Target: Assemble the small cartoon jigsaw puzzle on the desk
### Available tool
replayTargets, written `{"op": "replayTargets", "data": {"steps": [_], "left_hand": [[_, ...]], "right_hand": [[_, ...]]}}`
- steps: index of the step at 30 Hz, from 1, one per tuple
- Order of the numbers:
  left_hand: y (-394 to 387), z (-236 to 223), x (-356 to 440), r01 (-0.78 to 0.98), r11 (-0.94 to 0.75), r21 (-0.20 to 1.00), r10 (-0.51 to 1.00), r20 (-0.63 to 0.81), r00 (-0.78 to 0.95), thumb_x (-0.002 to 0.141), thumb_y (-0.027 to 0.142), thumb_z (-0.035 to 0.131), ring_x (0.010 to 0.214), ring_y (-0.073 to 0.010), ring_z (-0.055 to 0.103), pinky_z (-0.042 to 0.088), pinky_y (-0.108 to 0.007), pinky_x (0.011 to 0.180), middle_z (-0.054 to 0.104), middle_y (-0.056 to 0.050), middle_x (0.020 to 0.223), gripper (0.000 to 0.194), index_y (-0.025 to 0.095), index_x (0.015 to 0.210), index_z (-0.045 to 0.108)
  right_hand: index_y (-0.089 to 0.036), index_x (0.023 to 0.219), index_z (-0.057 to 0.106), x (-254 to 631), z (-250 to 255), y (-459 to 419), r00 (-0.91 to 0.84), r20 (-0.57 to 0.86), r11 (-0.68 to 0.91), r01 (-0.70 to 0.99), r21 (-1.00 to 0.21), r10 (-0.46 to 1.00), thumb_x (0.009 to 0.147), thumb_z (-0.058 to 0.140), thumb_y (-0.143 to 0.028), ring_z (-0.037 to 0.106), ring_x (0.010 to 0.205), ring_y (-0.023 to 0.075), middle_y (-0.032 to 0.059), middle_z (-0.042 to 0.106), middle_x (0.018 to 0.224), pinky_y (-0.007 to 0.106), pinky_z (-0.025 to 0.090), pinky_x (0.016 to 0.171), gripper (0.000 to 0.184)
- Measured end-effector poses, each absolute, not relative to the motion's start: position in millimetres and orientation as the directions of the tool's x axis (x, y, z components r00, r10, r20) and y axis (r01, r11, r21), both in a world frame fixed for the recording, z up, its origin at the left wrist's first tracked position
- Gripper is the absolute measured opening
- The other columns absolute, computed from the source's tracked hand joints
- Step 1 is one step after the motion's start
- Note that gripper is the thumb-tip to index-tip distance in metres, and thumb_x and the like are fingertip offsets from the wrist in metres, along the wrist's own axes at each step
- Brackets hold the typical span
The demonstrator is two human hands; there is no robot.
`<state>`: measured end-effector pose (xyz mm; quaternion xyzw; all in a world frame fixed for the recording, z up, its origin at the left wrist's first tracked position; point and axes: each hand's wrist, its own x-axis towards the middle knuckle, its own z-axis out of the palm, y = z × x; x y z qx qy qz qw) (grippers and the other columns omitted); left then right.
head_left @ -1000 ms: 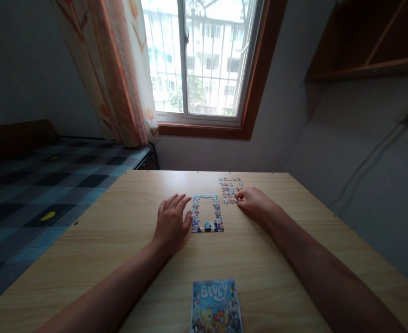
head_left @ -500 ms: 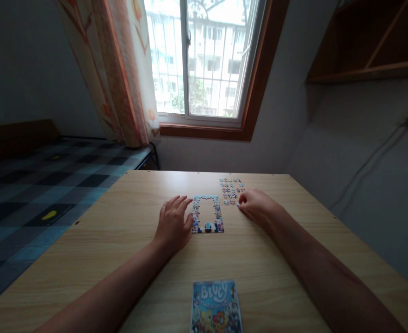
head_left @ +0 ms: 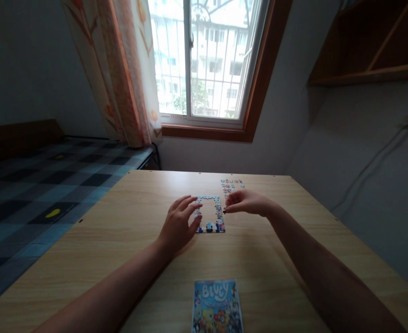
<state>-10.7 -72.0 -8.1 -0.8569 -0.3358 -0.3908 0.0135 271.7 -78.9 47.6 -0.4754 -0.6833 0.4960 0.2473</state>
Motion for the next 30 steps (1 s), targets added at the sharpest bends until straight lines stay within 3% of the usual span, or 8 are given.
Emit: {"op": "replayTargets", "data": {"steps": [3, 8, 14, 20, 30], "left_hand": [[-75.7, -3.5, -10.7, 0.525, -0.821, 0.223, 0.505, 0.713, 0.487, 0.093, 0.030, 0.063, 0.128, -0.0272, 0.055, 0.048, -0.048, 0.109, 0.069, -0.008, 0.127, 0.019, 0.023, 0.109, 0.071], [-79.9, 1.0, -11.0, 0.486, -0.850, 0.203, 0.454, 0.750, 0.481, 0.091, 0.035, 0.069, 0.125, -0.0272, 0.056, 0.049, -0.048, 0.108, 0.070, -0.008, 0.124, 0.021, 0.023, 0.108, 0.071], [-77.8, -1.1, -11.2, 0.488, -0.858, 0.161, 0.407, 0.792, 0.455, 0.089, 0.030, 0.073, 0.120, -0.0273, 0.058, 0.053, -0.049, 0.102, 0.071, -0.008, 0.120, 0.021, 0.023, 0.108, 0.070], [-77.1, -1.3, -11.3, 0.516, -0.845, 0.138, 0.388, 0.823, 0.416, 0.091, 0.023, 0.070, 0.119, -0.0270, 0.059, 0.055, -0.048, 0.100, 0.071, -0.007, 0.119, 0.008, 0.023, 0.099, 0.071], [-73.5, -3.6, -12.7, 0.563, -0.815, 0.136, 0.411, 0.821, 0.396, 0.091, 0.021, 0.069, 0.114, -0.0274, 0.061, 0.056, -0.047, 0.097, 0.072, -0.008, 0.116, 0.010, 0.023, 0.097, 0.077]], "right_hand": [[-0.018, 0.083, 0.070, 247.7, 41.3, -82.6, -0.430, -0.089, 0.039, 0.281, -0.959, 0.899, 0.069, 0.087, -0.042, 0.060, 0.073, 0.0128, 0.0005, 0.070, 0.079, 0.027, 0.044, 0.067, 0.032], [-0.018, 0.081, 0.068, 222.5, 25.0, -83.9, -0.297, -0.062, -0.015, 0.161, -0.987, 0.953, 0.067, 0.088, -0.041, 0.057, 0.064, 0.0117, 0.0022, 0.072, 0.077, 0.025, 0.038, 0.057, 0.034], [-0.017, 0.081, 0.068, 206.0, 13.9, -87.5, -0.251, -0.066, -0.068, 0.001, -0.998, 0.966, 0.070, 0.085, -0.048, 0.058, 0.065, 0.0114, 0.0045, 0.074, 0.081, 0.023, 0.038, 0.056, 0.037], [-0.018, 0.078, 0.067, 199.3, 14.2, -91.8, -0.226, -0.071, -0.068, 0.022, -0.997, 0.971, 0.069, 0.084, -0.050, 0.058, 0.066, 0.0122, 0.0039, 0.073, 0.078, 0.024, 0.038, 0.056, 0.038], [-0.018, 0.077, 0.068, 201.7, 10.3, -90.6, -0.231, -0.048, -0.016, 0.138, -0.990, 0.972, 0.072, 0.081, -0.049, 0.058, 0.066, 0.0130, 0.0039, 0.073, 0.076, 0.026, 0.043, 0.061, 0.034]]}}
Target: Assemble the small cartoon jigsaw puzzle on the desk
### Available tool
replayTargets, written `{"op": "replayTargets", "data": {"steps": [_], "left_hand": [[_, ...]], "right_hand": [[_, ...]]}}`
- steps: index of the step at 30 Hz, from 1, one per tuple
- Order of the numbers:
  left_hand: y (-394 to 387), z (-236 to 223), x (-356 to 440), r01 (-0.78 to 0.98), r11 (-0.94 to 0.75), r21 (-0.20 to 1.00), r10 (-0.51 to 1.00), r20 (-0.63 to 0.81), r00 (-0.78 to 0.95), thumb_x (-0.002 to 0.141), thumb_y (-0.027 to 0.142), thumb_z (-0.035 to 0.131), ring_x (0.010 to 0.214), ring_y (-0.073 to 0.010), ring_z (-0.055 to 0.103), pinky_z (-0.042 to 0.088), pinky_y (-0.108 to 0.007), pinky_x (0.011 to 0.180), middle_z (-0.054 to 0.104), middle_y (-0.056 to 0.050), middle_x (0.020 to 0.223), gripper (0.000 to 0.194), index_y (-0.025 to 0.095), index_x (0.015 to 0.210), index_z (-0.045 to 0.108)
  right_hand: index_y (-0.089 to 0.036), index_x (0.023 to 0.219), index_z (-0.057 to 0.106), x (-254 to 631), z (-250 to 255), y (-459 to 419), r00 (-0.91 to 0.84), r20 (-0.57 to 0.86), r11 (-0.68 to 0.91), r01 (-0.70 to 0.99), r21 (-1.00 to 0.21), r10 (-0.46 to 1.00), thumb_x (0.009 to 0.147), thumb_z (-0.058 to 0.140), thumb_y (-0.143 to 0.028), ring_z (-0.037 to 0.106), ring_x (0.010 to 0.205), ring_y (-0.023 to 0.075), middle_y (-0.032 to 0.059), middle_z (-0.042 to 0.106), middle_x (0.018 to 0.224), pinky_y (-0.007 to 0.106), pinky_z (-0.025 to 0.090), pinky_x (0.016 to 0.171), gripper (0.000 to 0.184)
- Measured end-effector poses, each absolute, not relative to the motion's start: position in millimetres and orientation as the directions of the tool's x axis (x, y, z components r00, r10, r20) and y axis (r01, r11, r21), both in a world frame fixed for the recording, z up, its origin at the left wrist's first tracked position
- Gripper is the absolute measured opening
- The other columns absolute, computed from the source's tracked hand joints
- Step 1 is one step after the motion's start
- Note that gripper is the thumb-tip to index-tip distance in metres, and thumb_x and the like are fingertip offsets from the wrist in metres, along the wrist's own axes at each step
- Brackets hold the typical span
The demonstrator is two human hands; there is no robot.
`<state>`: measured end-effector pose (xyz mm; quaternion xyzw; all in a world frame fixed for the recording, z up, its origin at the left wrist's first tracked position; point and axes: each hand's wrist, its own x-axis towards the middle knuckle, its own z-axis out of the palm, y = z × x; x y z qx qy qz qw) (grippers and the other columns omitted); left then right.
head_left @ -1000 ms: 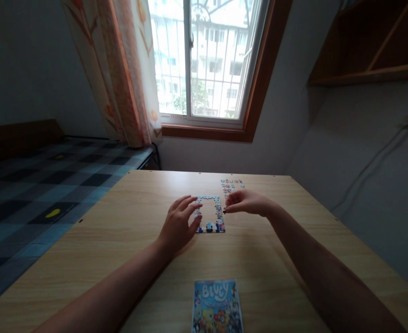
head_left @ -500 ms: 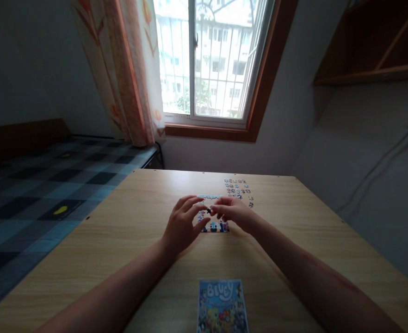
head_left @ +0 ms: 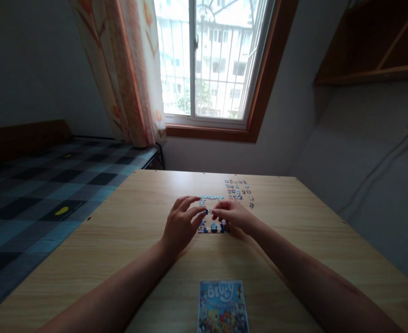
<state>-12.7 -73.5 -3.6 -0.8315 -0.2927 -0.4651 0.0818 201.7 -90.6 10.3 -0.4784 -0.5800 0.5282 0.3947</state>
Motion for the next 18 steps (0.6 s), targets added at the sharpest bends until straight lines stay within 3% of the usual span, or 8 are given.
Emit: {"op": "replayTargets", "data": {"steps": [11, 15, 18], "left_hand": [[-73.7, -4.1, -13.0, 0.589, -0.792, 0.160, 0.442, 0.815, 0.373, 0.089, 0.021, 0.072, 0.110, -0.0263, 0.062, 0.056, -0.046, 0.094, 0.072, -0.007, 0.115, 0.007, 0.024, 0.084, 0.075], [-70.8, -7.2, -13.8, 0.596, -0.782, 0.182, 0.465, 0.806, 0.365, 0.087, 0.022, 0.074, 0.109, -0.0264, 0.062, 0.057, -0.046, 0.093, 0.071, -0.006, 0.115, 0.005, 0.024, 0.083, 0.076], [-68.6, -9.3, -14.8, 0.595, -0.776, 0.207, 0.489, 0.795, 0.360, 0.086, 0.021, 0.076, 0.109, -0.0265, 0.062, 0.056, -0.047, 0.093, 0.071, -0.006, 0.115, 0.005, 0.025, 0.084, 0.076]], "right_hand": [[-0.017, 0.084, 0.070, 205.1, 0.8, -86.4, -0.243, 0.014, 0.070, 0.223, -0.972, 0.970, 0.080, 0.075, -0.043, 0.062, 0.068, 0.0144, 0.0055, 0.074, 0.079, 0.028, 0.048, 0.065, 0.027], [-0.020, 0.107, 0.070, 205.3, -1.6, -86.3, -0.174, 0.246, 0.295, 0.370, -0.881, 0.953, 0.082, 0.076, -0.034, 0.067, 0.074, 0.0168, 0.0063, 0.076, 0.093, 0.030, 0.051, 0.067, 0.029], [-0.024, 0.104, 0.073, 205.2, 2.0, -91.3, -0.258, 0.506, 0.558, 0.530, -0.638, 0.823, 0.086, 0.074, -0.025, 0.070, 0.087, 0.0185, 0.0052, 0.077, 0.106, 0.033, 0.053, 0.079, 0.019]]}}
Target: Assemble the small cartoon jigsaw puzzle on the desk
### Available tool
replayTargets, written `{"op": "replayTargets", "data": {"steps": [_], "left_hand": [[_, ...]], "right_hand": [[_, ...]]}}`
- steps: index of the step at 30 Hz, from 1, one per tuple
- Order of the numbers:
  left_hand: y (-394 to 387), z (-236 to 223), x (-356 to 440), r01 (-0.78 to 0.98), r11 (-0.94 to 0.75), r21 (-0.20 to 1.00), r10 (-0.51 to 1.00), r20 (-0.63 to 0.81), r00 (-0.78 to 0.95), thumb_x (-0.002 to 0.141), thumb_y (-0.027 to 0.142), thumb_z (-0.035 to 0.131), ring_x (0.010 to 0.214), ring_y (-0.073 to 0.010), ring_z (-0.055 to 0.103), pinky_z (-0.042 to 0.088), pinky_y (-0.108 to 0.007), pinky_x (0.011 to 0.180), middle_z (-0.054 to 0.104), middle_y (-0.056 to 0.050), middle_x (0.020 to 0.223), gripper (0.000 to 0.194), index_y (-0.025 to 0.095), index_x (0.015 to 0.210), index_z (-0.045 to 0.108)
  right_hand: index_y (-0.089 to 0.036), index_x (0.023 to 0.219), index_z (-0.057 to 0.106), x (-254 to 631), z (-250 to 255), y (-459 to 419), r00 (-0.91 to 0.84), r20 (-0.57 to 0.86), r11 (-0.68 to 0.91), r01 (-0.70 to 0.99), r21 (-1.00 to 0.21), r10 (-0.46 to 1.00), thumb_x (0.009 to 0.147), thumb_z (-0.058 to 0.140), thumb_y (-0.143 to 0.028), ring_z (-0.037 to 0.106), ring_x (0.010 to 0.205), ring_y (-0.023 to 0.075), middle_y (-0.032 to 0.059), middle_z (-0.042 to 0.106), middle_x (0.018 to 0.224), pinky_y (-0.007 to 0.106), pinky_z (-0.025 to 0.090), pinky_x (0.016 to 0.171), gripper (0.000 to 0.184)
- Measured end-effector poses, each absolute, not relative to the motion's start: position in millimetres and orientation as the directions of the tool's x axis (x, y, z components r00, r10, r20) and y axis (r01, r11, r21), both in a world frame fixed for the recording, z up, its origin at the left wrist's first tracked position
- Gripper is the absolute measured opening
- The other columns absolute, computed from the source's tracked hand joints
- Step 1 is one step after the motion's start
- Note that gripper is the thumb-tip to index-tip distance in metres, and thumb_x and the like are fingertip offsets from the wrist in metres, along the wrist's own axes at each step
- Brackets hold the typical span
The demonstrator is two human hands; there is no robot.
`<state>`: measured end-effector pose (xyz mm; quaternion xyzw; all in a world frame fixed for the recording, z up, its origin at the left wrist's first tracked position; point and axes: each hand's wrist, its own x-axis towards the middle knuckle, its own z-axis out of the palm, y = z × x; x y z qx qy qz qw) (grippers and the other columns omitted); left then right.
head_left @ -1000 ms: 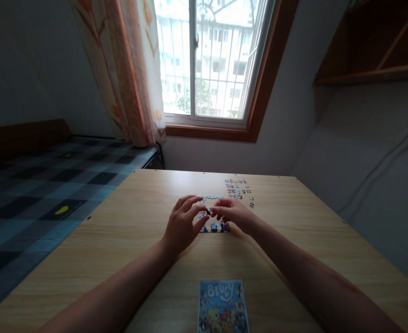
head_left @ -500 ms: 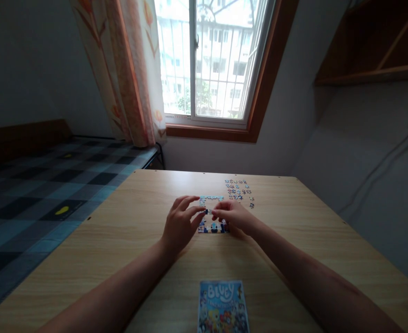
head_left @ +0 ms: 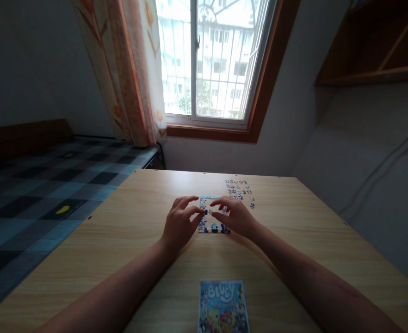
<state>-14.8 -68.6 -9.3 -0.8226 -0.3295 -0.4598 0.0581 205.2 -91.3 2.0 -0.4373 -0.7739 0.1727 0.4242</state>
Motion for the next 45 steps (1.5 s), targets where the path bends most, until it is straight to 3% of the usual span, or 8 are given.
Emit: {"op": "replayTargets", "data": {"steps": [4, 7, 11, 15, 18, 30, 39, 45], "left_hand": [[-67.5, -11.2, -15.3, 0.584, -0.779, 0.228, 0.506, 0.778, 0.372, 0.086, 0.021, 0.076, 0.108, -0.0259, 0.062, 0.056, -0.047, 0.094, 0.071, -0.006, 0.115, 0.006, 0.026, 0.083, 0.077], [-67.5, -12.6, -15.0, 0.593, -0.768, 0.241, 0.531, 0.758, 0.380, 0.085, 0.021, 0.076, 0.109, -0.0262, 0.062, 0.056, -0.047, 0.094, 0.072, -0.006, 0.115, 0.007, 0.026, 0.081, 0.077], [-66.8, -14.4, -15.2, 0.604, -0.748, 0.276, 0.587, 0.699, 0.409, 0.084, 0.021, 0.075, 0.113, -0.0275, 0.061, 0.055, -0.049, 0.097, 0.070, -0.006, 0.120, 0.007, 0.027, 0.085, 0.078], [-65.7, -15.4, -16.0, 0.631, -0.685, 0.366, 0.689, 0.607, 0.396, 0.080, 0.012, 0.071, 0.115, -0.0280, 0.061, 0.052, -0.051, 0.102, 0.070, -0.006, 0.122, 0.023, 0.027, 0.096, 0.077], [-65.3, -16.6, -15.9, 0.657, -0.643, 0.394, 0.727, 0.584, 0.362, 0.079, 0.015, 0.070, 0.117, -0.0293, 0.060, 0.050, -0.053, 0.103, 0.069, -0.007, 0.124, 0.025, 0.027, 0.100, 0.076], [-66.4, -19.4, -14.0, 0.737, -0.572, 0.360, 0.782, 0.510, 0.358, 0.078, 0.024, 0.074, 0.125, -0.0324, 0.057, 0.045, -0.055, 0.107, 0.066, -0.008, 0.133, 0.025, 0.028, 0.103, 0.076], [-66.0, -21.0, -14.2, 0.734, -0.578, 0.358, 0.777, 0.516, 0.360, 0.078, 0.024, 0.074, 0.125, -0.0322, 0.057, 0.045, -0.055, 0.107, 0.066, -0.009, 0.132, 0.024, 0.027, 0.103, 0.076], [-66.0, -21.4, -14.9, 0.729, -0.583, 0.359, 0.774, 0.519, 0.363, 0.079, 0.025, 0.074, 0.124, -0.0327, 0.057, 0.045, -0.056, 0.106, 0.066, -0.009, 0.131, 0.021, 0.027, 0.099, 0.077]], "right_hand": [[-0.026, 0.094, 0.076, 204.9, 4.4, -96.5, -0.435, 0.636, 0.725, 0.618, -0.303, 0.637, 0.092, 0.072, -0.024, 0.070, 0.095, 0.0201, 0.0023, 0.079, 0.103, 0.038, 0.047, 0.090, 0.005], [-0.025, 0.092, 0.077, 205.5, 1.7, -95.6, -0.465, 0.640, 0.730, 0.643, -0.230, 0.611, 0.094, 0.070, -0.025, 0.069, 0.090, 0.0192, 0.0014, 0.080, 0.096, 0.037, 0.045, 0.088, 0.007], [-0.026, 0.090, 0.078, 207.4, -0.7, -91.8, -0.459, 0.607, 0.727, 0.609, -0.318, 0.649, 0.092, 0.072, -0.026, 0.069, 0.087, 0.0200, 0.0017, 0.080, 0.093, 0.037, 0.046, 0.087, 0.007], [-0.028, 0.087, 0.080, 207.7, -0.5, -91.0, -0.500, 0.493, 0.698, 0.582, -0.417, 0.712, 0.091, 0.071, -0.026, 0.069, 0.083, 0.0210, 0.0023, 0.081, 0.090, 0.037, 0.048, 0.085, 0.010], [-0.028, 0.087, 0.081, 205.3, -2.5, -92.0, -0.524, 0.437, 0.681, 0.579, -0.447, 0.732, 0.090, 0.071, -0.023, 0.068, 0.083, 0.0214, 0.0024, 0.081, 0.091, 0.037, 0.049, 0.086, 0.012], [-0.029, 0.090, 0.082, 197.6, -9.1, -99.1, -0.507, 0.445, 0.674, 0.573, -0.467, 0.739, 0.090, 0.068, -0.019, 0.066, 0.085, 0.0214, 0.0018, 0.080, 0.091, 0.037, 0.048, 0.088, 0.017], [-0.030, 0.088, 0.082, 199.8, -6.8, -100.7, -0.536, 0.453, 0.700, 0.584, -0.411, 0.713, 0.091, 0.065, -0.021, 0.064, 0.088, 0.0220, 0.0015, 0.079, 0.095, 0.039, 0.047, 0.089, 0.020], [-0.030, 0.092, 0.081, 200.4, -6.0, -104.2, -0.532, 0.460, 0.702, 0.577, -0.416, 0.710, 0.089, 0.067, -0.021, 0.064, 0.100, 0.0228, 0.0027, 0.077, 0.105, 0.042, 0.048, 0.096, 0.017]]}}
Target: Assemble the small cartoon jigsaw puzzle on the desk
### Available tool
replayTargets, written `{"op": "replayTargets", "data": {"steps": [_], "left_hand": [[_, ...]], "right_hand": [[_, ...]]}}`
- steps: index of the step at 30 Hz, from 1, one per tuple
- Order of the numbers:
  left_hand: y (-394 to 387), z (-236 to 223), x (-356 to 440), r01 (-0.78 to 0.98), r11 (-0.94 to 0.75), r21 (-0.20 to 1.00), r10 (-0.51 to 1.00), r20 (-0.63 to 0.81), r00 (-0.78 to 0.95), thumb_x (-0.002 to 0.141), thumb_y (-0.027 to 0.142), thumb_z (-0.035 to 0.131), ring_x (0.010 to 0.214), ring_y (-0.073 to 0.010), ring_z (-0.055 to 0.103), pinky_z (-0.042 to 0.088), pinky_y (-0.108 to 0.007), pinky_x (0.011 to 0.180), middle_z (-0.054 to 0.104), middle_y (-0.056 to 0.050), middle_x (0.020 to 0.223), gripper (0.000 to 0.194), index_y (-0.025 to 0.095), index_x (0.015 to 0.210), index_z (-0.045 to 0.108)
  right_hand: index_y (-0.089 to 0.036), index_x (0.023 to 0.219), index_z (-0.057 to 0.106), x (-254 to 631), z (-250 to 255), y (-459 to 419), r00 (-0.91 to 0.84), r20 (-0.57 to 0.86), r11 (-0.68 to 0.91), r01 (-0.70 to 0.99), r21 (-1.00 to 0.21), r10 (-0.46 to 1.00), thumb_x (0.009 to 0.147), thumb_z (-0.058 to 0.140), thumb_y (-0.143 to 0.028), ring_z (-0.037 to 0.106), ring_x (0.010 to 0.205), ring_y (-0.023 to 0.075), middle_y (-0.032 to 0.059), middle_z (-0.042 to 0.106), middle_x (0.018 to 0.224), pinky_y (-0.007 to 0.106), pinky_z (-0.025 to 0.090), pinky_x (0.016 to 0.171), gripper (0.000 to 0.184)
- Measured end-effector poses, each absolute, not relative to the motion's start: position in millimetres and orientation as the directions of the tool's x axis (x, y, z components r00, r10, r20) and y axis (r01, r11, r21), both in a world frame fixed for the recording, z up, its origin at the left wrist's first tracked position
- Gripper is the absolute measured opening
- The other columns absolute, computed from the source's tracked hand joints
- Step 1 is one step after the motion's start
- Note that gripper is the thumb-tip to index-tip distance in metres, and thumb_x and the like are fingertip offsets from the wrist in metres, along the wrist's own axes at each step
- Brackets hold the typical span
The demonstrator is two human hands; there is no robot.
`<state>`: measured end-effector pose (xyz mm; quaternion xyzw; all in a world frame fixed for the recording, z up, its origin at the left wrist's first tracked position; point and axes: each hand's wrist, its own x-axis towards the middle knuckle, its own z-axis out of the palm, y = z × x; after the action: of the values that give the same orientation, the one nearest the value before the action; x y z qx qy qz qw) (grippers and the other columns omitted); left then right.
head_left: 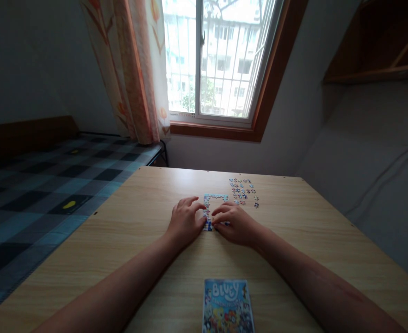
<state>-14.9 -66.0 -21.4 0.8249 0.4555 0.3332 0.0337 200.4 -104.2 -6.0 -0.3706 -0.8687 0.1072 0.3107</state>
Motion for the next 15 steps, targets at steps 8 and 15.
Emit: {"op": "replayTargets", "data": {"steps": [8, 15], "left_hand": [[-66.0, -20.8, -14.6, 0.736, -0.578, 0.353, 0.778, 0.511, 0.366, 0.078, 0.025, 0.074, 0.125, -0.0338, 0.056, 0.045, -0.057, 0.105, 0.066, -0.009, 0.132, 0.022, 0.028, 0.100, 0.077], [-65.6, -22.7, -14.6, 0.741, -0.577, 0.345, 0.774, 0.520, 0.361, 0.078, 0.026, 0.073, 0.124, -0.0329, 0.057, 0.045, -0.055, 0.106, 0.066, -0.008, 0.132, 0.021, 0.028, 0.099, 0.077]], "right_hand": [[-0.027, 0.086, 0.080, 217.1, -14.2, -87.0, -0.343, 0.637, 0.674, 0.625, -0.394, 0.690, 0.077, 0.057, 0.001, 0.065, 0.100, 0.0233, 0.0040, 0.077, 0.109, 0.046, 0.046, 0.099, 0.037], [-0.028, 0.078, 0.080, 214.2, -17.8, -93.2, -0.419, 0.599, 0.691, 0.637, -0.341, 0.682, 0.073, 0.056, 0.002, 0.062, 0.108, 0.0251, 0.0015, 0.076, 0.113, 0.047, 0.045, 0.100, 0.039]]}}
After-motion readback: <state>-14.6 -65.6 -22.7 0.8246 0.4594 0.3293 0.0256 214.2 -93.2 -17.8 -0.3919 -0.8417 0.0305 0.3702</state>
